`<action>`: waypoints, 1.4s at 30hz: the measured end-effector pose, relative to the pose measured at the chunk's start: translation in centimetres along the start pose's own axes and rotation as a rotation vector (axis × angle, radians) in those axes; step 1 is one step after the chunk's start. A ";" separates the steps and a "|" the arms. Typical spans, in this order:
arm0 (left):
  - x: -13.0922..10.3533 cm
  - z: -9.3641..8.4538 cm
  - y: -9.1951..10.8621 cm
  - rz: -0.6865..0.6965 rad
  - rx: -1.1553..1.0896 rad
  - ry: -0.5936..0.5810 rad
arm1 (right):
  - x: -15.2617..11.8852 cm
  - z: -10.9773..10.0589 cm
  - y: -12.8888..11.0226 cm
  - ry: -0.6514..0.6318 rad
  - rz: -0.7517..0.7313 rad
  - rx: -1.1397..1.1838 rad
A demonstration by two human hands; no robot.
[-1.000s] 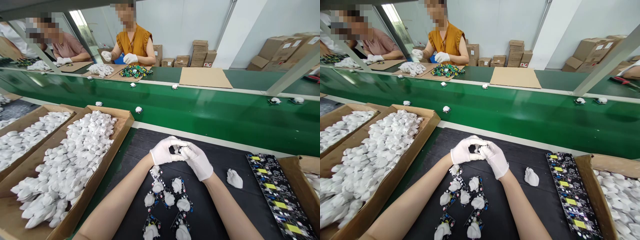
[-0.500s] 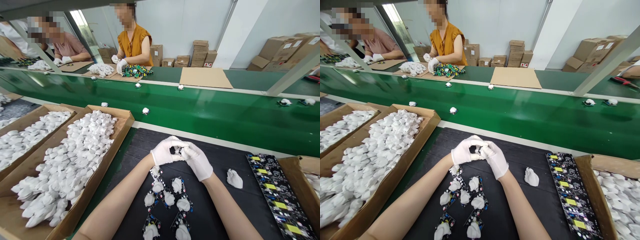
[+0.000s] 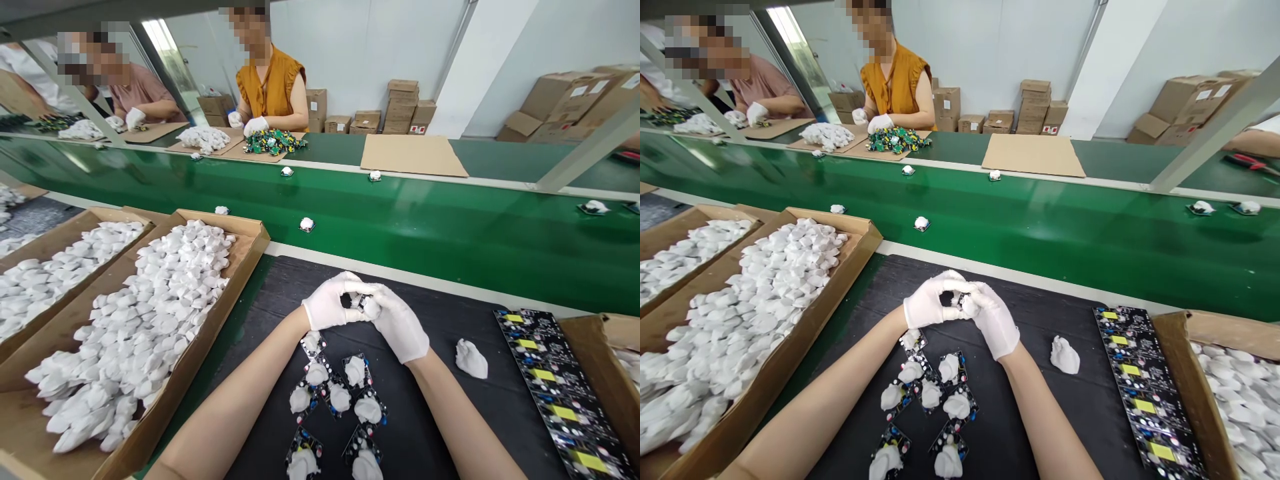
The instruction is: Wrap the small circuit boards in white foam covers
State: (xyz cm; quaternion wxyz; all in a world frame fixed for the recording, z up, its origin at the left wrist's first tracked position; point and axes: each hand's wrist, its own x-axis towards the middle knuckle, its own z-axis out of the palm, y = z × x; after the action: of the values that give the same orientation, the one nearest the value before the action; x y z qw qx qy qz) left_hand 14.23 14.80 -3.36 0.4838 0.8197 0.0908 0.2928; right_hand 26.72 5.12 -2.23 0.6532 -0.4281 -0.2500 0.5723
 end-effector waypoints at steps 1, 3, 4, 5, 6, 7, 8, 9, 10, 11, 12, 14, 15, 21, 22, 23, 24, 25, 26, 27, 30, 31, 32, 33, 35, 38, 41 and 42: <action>0.0 0.0 0.0 -0.005 -0.002 -0.004 | -0.1 0.0 0.0 0.010 -0.015 -0.026; -0.1 0.1 -0.1 -0.018 -0.005 -0.014 | -0.4 -0.1 0.1 0.021 -0.046 -0.098; -0.1 0.1 -0.1 -0.021 -0.010 -0.017 | -0.5 -0.1 0.1 0.023 -0.059 -0.136; -0.1 0.1 -0.2 -0.021 -0.018 -0.018 | -0.5 -0.2 0.1 0.022 -0.068 -0.167; -0.1 0.1 -0.2 -0.015 -0.028 -0.017 | -0.5 -0.2 0.2 0.020 -0.074 -0.186; -0.1 0.1 -0.1 -0.008 -0.040 -0.014 | -0.5 -0.2 0.2 0.020 -0.083 -0.193; 0.0 0.0 -0.1 -0.003 -0.049 -0.011 | -0.5 -0.2 0.2 0.018 -0.090 -0.189; 0.0 0.0 0.0 -0.002 -0.053 -0.008 | -0.4 -0.1 0.2 0.014 -0.090 -0.174; 0.0 -0.1 0.2 -0.011 -0.052 -0.004 | -0.4 -0.1 0.2 0.006 -0.083 -0.154; 0.1 -0.2 0.3 -0.026 -0.048 -0.002 | -0.5 0.0 0.1 -0.005 -0.074 -0.140; 0.1 -0.2 0.4 -0.042 -0.043 -0.001 | -0.5 0.1 0.1 -0.017 -0.066 -0.138; 0.2 -0.3 0.6 -0.060 -0.037 0.001 | -0.6 0.2 0.0 -0.037 -0.058 -0.162; 0.2 -0.4 0.7 -0.059 -0.037 0.003 | -0.7 0.2 -0.1 -0.043 -0.056 -0.176; 0.1 -0.5 0.6 -0.066 -0.055 -0.012 | -0.8 0.5 -0.1 0.015 0.029 -0.063; 0.1 -0.6 0.5 -0.063 -0.055 -0.016 | -0.7 0.6 0.0 0.027 0.035 -0.038; 0.1 -0.6 0.4 -0.058 -0.051 -0.018 | -0.6 0.7 0.1 0.030 0.035 -0.019; 0.1 -0.5 0.4 -0.053 -0.045 -0.020 | -0.6 0.7 0.2 0.028 0.028 -0.010; 0.1 -0.5 0.3 -0.051 -0.038 -0.021 | -0.6 0.7 0.2 0.024 0.014 -0.013; 0.1 -0.5 0.3 -0.054 -0.029 -0.022 | -0.6 0.7 0.3 0.021 -0.002 -0.028; 0.1 -0.5 0.3 -0.060 -0.020 -0.018 | -0.6 0.8 0.4 0.017 -0.017 -0.051; 0.1 -0.3 0.3 -0.082 -0.008 0.003 | -0.8 0.8 0.5 0.002 -0.047 -0.132; 0.1 -0.3 0.4 -0.086 -0.012 0.013 | -0.8 0.8 0.4 0.000 -0.052 -0.155; 0.1 -0.3 0.4 -0.088 -0.018 0.022 | -0.8 0.8 0.4 -0.002 -0.057 -0.174; 0.1 -0.3 0.4 -0.088 -0.024 0.027 | -0.8 0.8 0.3 -0.005 -0.062 -0.189; 0.1 -0.4 0.4 -0.085 -0.035 0.033 | -0.8 0.7 0.1 -0.024 -0.068 -0.209; 0.1 -0.4 0.4 -0.095 -0.035 0.027 | -0.7 0.4 0.0 -0.037 -0.058 -0.240; 0.1 -0.4 0.3 -0.109 -0.030 0.007 | -0.6 0.2 0.0 -0.007 -0.055 -0.241; 0.1 -0.4 0.3 -0.107 -0.030 -0.003 | -0.6 0.2 0.1 0.000 -0.057 -0.232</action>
State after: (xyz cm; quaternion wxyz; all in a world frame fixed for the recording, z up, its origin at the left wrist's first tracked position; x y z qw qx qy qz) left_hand 14.03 15.00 -2.95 0.5111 0.8068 0.1293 0.2668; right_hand 26.37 4.60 -2.09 0.6152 -0.4934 -0.3267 0.5209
